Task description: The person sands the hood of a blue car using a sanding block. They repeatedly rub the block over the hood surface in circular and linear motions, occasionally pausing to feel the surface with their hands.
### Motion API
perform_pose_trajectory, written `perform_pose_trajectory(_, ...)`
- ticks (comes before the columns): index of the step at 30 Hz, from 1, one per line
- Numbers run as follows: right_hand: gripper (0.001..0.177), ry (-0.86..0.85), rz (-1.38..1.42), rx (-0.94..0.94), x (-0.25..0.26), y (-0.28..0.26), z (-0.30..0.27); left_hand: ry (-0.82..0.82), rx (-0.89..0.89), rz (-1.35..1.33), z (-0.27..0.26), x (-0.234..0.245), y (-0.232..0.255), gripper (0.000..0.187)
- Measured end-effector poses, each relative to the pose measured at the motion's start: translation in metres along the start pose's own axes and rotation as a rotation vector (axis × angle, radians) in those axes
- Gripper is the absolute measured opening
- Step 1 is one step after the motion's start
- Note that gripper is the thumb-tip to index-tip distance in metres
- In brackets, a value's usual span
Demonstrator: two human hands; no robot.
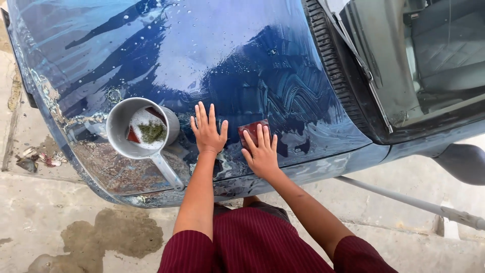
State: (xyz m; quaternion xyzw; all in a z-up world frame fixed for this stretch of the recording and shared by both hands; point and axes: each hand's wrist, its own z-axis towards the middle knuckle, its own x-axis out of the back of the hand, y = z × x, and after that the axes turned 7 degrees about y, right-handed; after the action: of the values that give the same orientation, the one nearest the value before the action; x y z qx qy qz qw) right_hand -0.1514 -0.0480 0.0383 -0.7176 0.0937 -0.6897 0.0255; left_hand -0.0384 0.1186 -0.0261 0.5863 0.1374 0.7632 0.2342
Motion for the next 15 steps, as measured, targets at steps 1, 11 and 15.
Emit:
perform_pose_trajectory(1,0.057,-0.061,0.08,-0.013,0.002,0.006,0.003,-0.057,-0.052,-0.047,-0.002,0.004,0.001,0.07)
perform_pose_trajectory(11,0.053,0.491,-0.07,-0.358,0.028,0.286,0.041,-0.064,-0.211,-0.115,-0.081,-0.046,0.141,0.078)
perform_pose_trajectory(15,0.055,0.5,-0.054,-0.363,0.023,0.3,0.039,-0.022,-0.309,-0.049,-0.03,-0.08,0.145,0.076)
